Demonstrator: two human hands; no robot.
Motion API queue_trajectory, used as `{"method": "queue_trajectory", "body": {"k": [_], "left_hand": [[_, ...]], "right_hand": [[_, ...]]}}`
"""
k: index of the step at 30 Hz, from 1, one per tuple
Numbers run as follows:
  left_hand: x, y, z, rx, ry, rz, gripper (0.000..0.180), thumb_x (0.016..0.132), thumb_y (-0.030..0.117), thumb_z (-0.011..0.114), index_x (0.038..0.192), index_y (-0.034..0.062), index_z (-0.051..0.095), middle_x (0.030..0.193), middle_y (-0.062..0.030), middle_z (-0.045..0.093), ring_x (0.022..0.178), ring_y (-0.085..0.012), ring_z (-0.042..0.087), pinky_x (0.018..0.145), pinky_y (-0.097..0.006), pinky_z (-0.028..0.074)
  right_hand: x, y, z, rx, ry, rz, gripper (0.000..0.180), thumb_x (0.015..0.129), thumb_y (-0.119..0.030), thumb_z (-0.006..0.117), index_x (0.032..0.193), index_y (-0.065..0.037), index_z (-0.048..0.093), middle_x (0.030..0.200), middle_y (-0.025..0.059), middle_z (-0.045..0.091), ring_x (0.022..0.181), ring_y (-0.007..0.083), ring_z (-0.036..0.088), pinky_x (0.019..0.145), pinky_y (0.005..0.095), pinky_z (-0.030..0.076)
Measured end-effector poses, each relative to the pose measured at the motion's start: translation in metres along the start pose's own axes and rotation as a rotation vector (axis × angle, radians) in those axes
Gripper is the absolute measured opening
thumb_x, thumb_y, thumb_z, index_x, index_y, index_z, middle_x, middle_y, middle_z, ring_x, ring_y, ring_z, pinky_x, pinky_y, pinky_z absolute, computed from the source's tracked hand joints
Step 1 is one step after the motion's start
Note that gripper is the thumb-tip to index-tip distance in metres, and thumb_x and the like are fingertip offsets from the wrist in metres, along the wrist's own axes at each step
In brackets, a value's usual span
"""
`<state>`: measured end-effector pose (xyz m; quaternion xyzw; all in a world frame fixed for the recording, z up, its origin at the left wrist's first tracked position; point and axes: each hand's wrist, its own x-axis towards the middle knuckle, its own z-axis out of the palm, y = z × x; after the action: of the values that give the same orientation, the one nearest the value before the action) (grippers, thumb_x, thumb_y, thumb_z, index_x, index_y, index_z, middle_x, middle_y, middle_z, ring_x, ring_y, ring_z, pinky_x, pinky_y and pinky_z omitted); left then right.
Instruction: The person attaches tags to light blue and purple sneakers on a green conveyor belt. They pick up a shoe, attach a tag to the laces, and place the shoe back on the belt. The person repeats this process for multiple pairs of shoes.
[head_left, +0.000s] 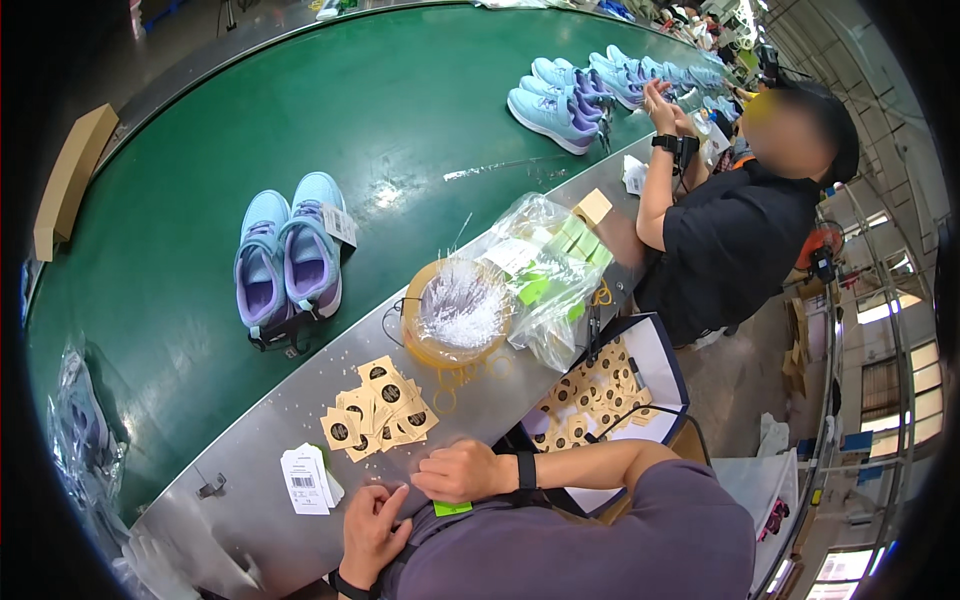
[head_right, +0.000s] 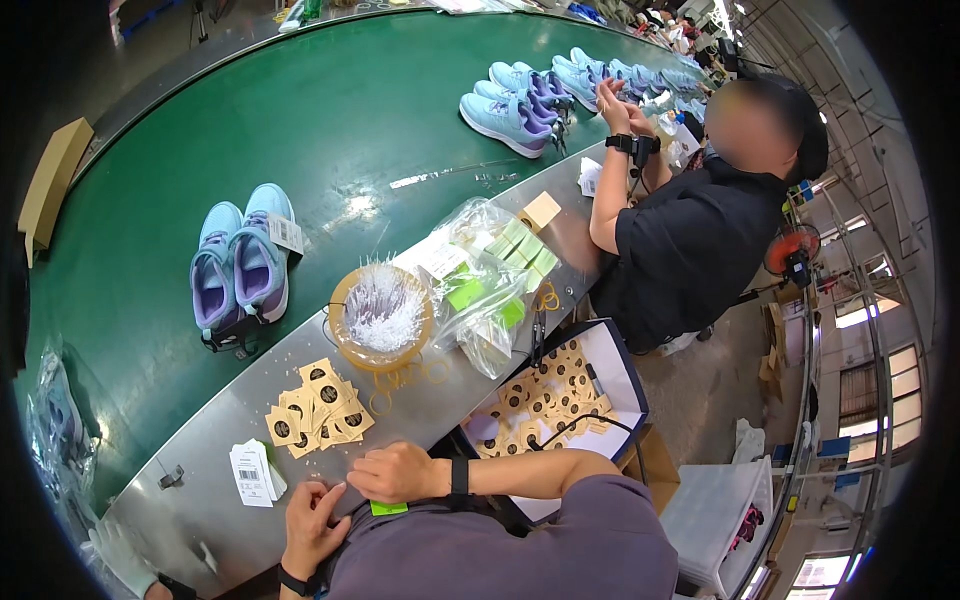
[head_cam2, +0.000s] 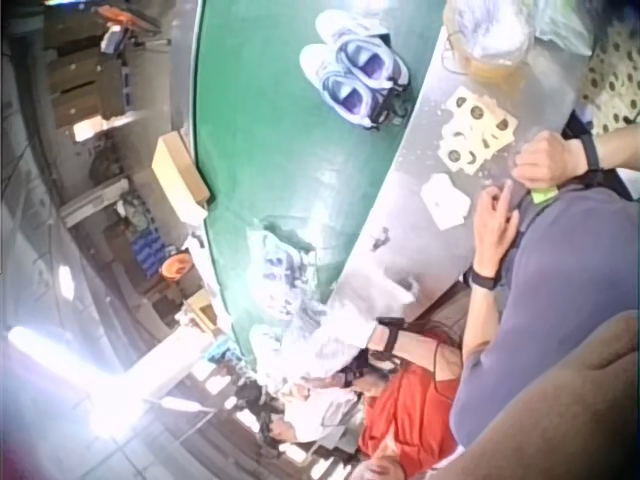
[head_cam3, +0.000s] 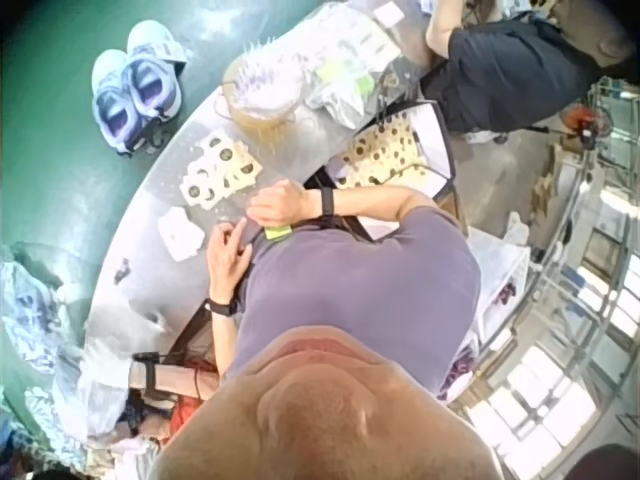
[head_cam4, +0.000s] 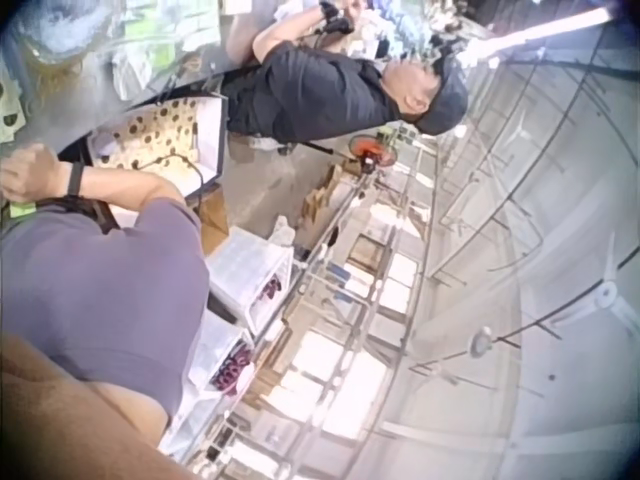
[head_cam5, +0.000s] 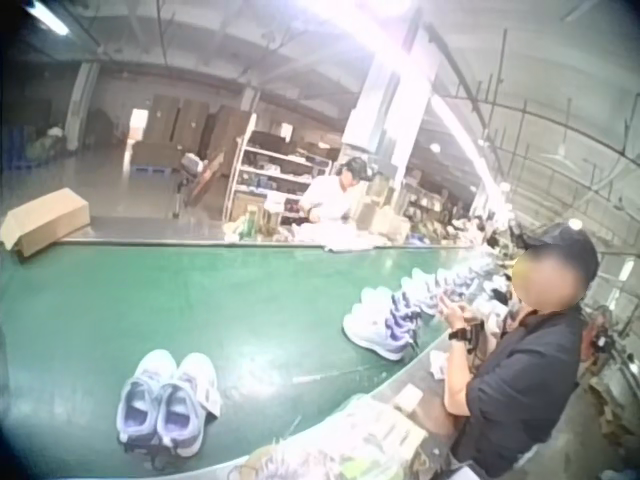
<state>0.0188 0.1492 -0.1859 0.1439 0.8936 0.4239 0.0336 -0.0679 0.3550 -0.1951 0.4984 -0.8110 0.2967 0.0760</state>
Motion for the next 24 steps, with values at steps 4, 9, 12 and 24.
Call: {"method": "queue_trajectory", "body": {"k": [4,9,12,24], "left_hand": [[0.000,-0.001,-0.001,0.002,-0.016,-0.033,0.053,0.056,0.007,0.074,0.108,0.0072,0.064,0.087,-0.0073,0.049,0.068,-0.0206,0.051,0.058,-0.032,0.044],[0.002,0.000,0.001,0.002,0.016,0.036,0.052,0.054,0.007,0.074,0.106,0.0065,0.064,0.086,-0.0077,0.049,0.065,-0.0206,0.051,0.057,-0.032,0.044],[0.004,0.012,-0.003,-0.021,0.009,0.000,0.052,0.057,0.006,0.072,0.109,0.0066,0.063,0.088,-0.0100,0.049,0.068,-0.0236,0.051,0.060,-0.034,0.044],[0.009,0.021,-0.017,-0.023,-0.003,0.020,0.054,0.063,0.003,0.067,0.117,0.0071,0.058,0.092,-0.0136,0.050,0.077,-0.0304,0.053,0.068,-0.038,0.046]], "right_hand": [[0.001,0.004,0.000,0.023,-0.029,0.006,0.012,0.073,-0.016,0.064,0.076,-0.011,0.054,0.065,0.0002,0.046,0.056,0.0148,0.053,0.046,0.0277,0.044],[0.000,-0.001,-0.004,-0.006,0.019,0.001,0.012,0.074,-0.015,0.063,0.075,-0.010,0.053,0.065,0.0006,0.045,0.056,0.0154,0.054,0.046,0.0285,0.044],[0.002,0.000,-0.005,0.036,-0.033,0.025,0.011,0.074,-0.015,0.063,0.076,-0.010,0.054,0.066,0.0007,0.046,0.056,0.0157,0.054,0.046,0.0286,0.044],[-0.004,0.000,0.000,0.021,-0.035,0.022,0.012,0.075,-0.017,0.064,0.080,-0.010,0.056,0.069,0.0004,0.050,0.057,0.0147,0.055,0.045,0.0284,0.044]]}}
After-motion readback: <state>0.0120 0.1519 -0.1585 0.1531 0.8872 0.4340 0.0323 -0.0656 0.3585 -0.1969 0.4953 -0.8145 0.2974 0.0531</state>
